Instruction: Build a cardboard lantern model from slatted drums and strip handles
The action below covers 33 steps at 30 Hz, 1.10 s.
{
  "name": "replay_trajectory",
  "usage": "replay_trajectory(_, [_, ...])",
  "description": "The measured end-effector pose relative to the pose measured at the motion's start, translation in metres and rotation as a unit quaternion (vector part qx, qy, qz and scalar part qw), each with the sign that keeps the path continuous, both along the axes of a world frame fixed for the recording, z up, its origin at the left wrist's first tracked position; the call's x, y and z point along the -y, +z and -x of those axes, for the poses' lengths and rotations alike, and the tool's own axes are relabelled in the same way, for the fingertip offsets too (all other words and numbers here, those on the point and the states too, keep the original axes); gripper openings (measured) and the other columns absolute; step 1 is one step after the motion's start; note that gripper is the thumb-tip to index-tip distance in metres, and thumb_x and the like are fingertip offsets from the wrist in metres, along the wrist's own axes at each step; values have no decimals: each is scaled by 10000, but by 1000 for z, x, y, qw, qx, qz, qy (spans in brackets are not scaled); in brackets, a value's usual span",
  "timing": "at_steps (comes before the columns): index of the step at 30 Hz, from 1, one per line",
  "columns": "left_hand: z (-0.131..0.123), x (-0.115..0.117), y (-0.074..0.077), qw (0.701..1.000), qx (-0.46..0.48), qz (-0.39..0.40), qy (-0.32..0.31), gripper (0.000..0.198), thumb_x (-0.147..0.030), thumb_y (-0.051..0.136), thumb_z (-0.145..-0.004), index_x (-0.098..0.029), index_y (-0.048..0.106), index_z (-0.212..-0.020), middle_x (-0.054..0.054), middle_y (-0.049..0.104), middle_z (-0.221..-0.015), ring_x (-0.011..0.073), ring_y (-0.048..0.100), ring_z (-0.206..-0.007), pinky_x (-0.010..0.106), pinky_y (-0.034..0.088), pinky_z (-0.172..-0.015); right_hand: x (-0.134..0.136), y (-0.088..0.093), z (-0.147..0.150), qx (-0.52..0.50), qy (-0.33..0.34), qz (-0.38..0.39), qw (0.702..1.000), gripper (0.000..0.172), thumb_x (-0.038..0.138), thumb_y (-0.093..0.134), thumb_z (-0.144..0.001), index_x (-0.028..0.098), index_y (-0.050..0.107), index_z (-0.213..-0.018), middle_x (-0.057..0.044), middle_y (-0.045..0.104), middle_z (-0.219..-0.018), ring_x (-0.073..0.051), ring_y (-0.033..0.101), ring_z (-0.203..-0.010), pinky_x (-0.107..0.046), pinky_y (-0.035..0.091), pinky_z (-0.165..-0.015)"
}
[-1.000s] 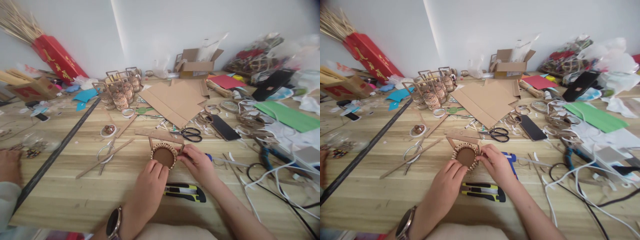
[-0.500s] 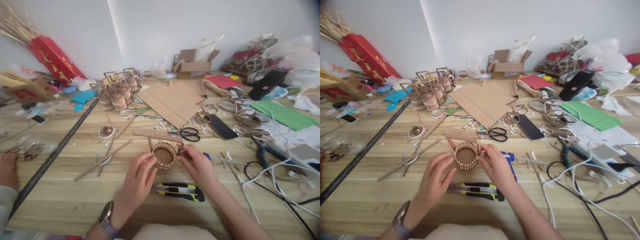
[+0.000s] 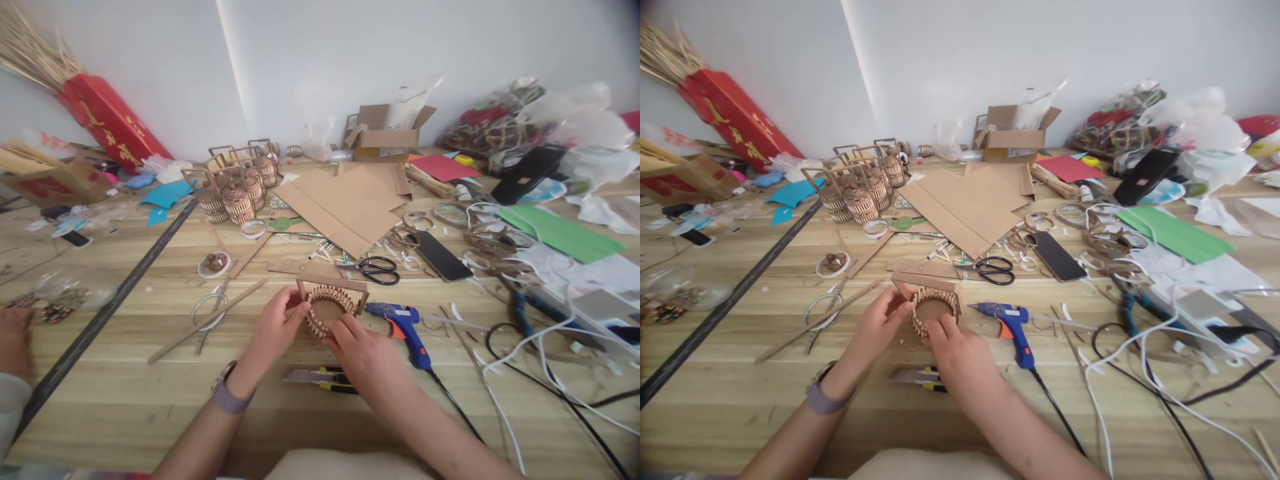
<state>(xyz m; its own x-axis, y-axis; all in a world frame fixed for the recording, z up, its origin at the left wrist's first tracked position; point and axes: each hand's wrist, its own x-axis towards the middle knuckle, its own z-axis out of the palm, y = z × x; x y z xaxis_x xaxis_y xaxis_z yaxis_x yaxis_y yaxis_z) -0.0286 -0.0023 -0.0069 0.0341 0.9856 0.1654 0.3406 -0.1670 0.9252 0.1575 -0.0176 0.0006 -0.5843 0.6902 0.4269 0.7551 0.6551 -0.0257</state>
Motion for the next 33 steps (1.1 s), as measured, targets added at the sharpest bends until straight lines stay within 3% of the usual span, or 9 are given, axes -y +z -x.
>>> replay_trajectory(8, [2,3,0,999,-31,-35,24,205,-360,532,-940,-186,624,-995,58,692,-991,195,656,-929,331,520,-850,2,-5,-1,-4,7,-37,999,208,118,438,-981,183,611,-885,-9,618,-719,-127,580,-507,-293,280,-451])
replay_trajectory(19, [-1,5,-4,981,-131,-134,56,173,-301,508,-967,-182,627,-1004,61,696,-971,193,655,-923,320,517,-843,-3,0,-2,-10,2,-27,1000,246,-22,505,-818,191,627,-842,-11,611,-725,-140,526,-495,-298,276,-465])
replay_trajectory(24, [-2,7,-4,969,-173,-161,67,165,-280,492,-976,-190,630,-980,64,698,-953,203,650,-926,328,515,-841,-7,-3,-3,-12,-3,-15,1000,180,24,577,-832,191,639,-855,-7,632,-748,-146,569,-528,-301,313,-483])
replay_trajectory(29, [-3,8,-4,977,-155,-128,71,177,-318,506,-967,-199,621,-1027,72,697,-988,210,654,-936,353,521,-852,-9,-5,-3,1,-7,-3,1000,121,87,617,-858,199,651,-890,-8,662,-774,-146,602,-532,-296,356,-489])
replay_trajectory(33, [-2,9,-8,995,-80,-51,42,305,-383,563,-930,-198,574,-1172,96,678,-1110,225,656,-999,397,525,-897,-3,0,-9,-67,18,-11,998,191,164,499,-966,167,612,-1120,-85,700,-996,-161,685,-706,-262,464,-556])
